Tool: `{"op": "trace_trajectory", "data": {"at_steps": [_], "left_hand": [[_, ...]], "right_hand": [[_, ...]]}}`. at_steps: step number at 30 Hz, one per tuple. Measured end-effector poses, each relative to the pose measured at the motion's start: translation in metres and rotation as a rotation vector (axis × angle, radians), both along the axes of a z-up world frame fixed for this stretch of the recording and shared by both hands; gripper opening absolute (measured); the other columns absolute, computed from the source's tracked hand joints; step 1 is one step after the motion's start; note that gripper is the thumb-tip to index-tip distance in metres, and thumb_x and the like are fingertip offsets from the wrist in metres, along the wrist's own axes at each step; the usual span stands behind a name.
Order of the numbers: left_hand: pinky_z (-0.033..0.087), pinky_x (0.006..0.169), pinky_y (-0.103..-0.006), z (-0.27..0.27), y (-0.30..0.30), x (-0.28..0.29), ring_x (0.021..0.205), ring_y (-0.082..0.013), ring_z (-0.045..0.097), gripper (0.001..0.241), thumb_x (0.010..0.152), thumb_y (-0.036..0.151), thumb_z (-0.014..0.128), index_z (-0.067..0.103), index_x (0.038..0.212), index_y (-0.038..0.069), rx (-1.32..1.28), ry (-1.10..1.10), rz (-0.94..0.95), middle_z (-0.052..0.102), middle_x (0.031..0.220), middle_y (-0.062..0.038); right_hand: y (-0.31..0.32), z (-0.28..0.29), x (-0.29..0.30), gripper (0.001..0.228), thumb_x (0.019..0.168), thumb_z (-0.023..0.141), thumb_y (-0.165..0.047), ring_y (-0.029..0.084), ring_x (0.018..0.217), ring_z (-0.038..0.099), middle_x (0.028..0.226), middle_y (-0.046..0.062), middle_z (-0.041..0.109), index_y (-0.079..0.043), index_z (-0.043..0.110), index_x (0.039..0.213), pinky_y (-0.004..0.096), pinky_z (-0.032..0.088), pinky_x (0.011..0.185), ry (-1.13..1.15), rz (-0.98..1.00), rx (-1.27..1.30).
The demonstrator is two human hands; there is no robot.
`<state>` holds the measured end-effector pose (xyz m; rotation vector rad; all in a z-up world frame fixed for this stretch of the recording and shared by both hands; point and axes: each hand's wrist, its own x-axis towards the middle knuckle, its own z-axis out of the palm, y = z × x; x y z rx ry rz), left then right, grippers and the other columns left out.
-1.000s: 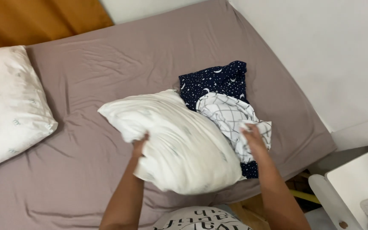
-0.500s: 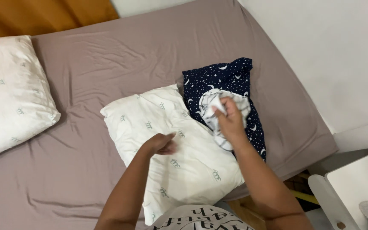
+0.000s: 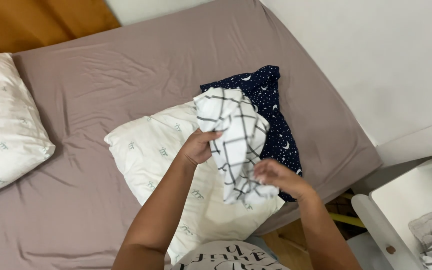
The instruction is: The person folds a white pillowcase on a bed and places it on a nearby chair. They then remove a pillow from a checkered pillowcase, fold the checkered pillowcase, and place it on the chair. Finally, they remove a pillow from a second checkered pillowcase and begin to fold it.
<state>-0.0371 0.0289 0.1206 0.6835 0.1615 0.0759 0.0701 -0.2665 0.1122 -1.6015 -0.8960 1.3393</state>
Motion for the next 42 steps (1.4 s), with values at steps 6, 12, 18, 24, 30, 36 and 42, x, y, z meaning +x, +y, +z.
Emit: {"op": "trace_trajectory", "data": {"at_steps": [6, 12, 18, 24, 30, 36, 42], "left_hand": [[0.055, 0.091, -0.0323, 0.036, -0.028, -0.008, 0.106, -0.0109, 0.066, 0.044, 0.095, 0.022, 0.064, 0.054, 0.137, 0.020, 0.282, 0.141, -0.160, 0.068, 0.120, 0.001], [0.049, 0.071, -0.0251, -0.034, -0.008, -0.006, 0.076, -0.0060, 0.054, 0.016, 0.104, 0.024, 0.060, 0.069, 0.102, 0.010, 0.581, 0.172, 0.086, 0.064, 0.085, 0.005], [0.037, 0.058, -0.0219, -0.038, 0.052, -0.009, 0.066, -0.0025, 0.039, 0.033, 0.112, 0.030, 0.052, 0.060, 0.085, 0.012, 0.691, 0.148, 0.684, 0.047, 0.073, 0.009], [0.034, 0.052, -0.0217, 0.042, 0.086, -0.014, 0.062, -0.0039, 0.038, 0.031, 0.110, 0.029, 0.056, 0.059, 0.083, 0.013, 0.853, 0.025, 0.776, 0.047, 0.071, 0.009], [0.039, 0.060, -0.0240, 0.032, 0.146, -0.065, 0.070, -0.0062, 0.043, 0.024, 0.115, 0.029, 0.056, 0.063, 0.100, 0.011, 0.481, -0.079, 0.895, 0.053, 0.082, 0.005], [0.051, 0.096, -0.0467, -0.053, 0.112, -0.097, 0.119, -0.0312, 0.061, 0.087, 0.091, 0.075, 0.037, 0.057, 0.143, 0.007, 0.231, 0.820, 0.280, 0.066, 0.131, -0.014], [0.058, 0.090, -0.0356, -0.108, 0.075, -0.110, 0.106, -0.0227, 0.072, 0.078, 0.078, 0.043, 0.085, 0.064, 0.133, -0.008, 0.506, 0.837, -0.171, 0.074, 0.126, -0.017]], "right_hand": [[0.033, -0.002, -0.008, 0.092, 0.085, 0.076, -0.052, 0.026, 0.135, 0.050, 0.146, 0.014, 0.053, -0.015, 0.031, 0.156, 0.040, 0.046, 0.107, 0.497, -0.686, 0.521], [0.055, -0.055, 0.000, 0.020, 0.101, 0.078, -0.010, 0.015, 0.093, 0.058, 0.104, 0.005, 0.064, -0.006, 0.059, 0.107, 0.031, 0.049, 0.080, 0.174, -0.689, 0.351], [0.064, 0.020, 0.031, 0.016, 0.098, 0.069, -0.010, 0.008, 0.072, 0.059, 0.081, 0.000, 0.066, -0.010, 0.060, 0.084, 0.023, 0.051, 0.064, -0.200, -0.862, 0.229], [0.081, 0.098, 0.082, 0.013, 0.098, 0.073, 0.001, 0.011, 0.088, 0.066, 0.098, 0.004, 0.072, -0.007, 0.065, 0.104, 0.025, 0.057, 0.078, -0.424, -0.902, 0.725], [0.076, 0.165, 0.071, 0.045, 0.087, 0.065, 0.009, 0.012, 0.130, 0.057, 0.136, 0.000, 0.059, -0.012, 0.054, 0.126, 0.028, 0.047, 0.110, -0.497, -0.846, 0.915], [0.080, -0.059, 0.119, 0.034, 0.090, 0.071, 0.000, 0.020, 0.113, 0.064, 0.121, 0.008, 0.069, -0.005, 0.064, 0.123, 0.035, 0.052, 0.098, -0.381, -0.752, 0.000], [0.100, -0.117, 0.036, 0.069, 0.091, 0.078, -0.020, 0.029, 0.116, 0.058, 0.130, 0.017, 0.057, -0.013, 0.038, 0.147, 0.043, 0.050, 0.098, 0.090, -0.969, -0.525]]}}
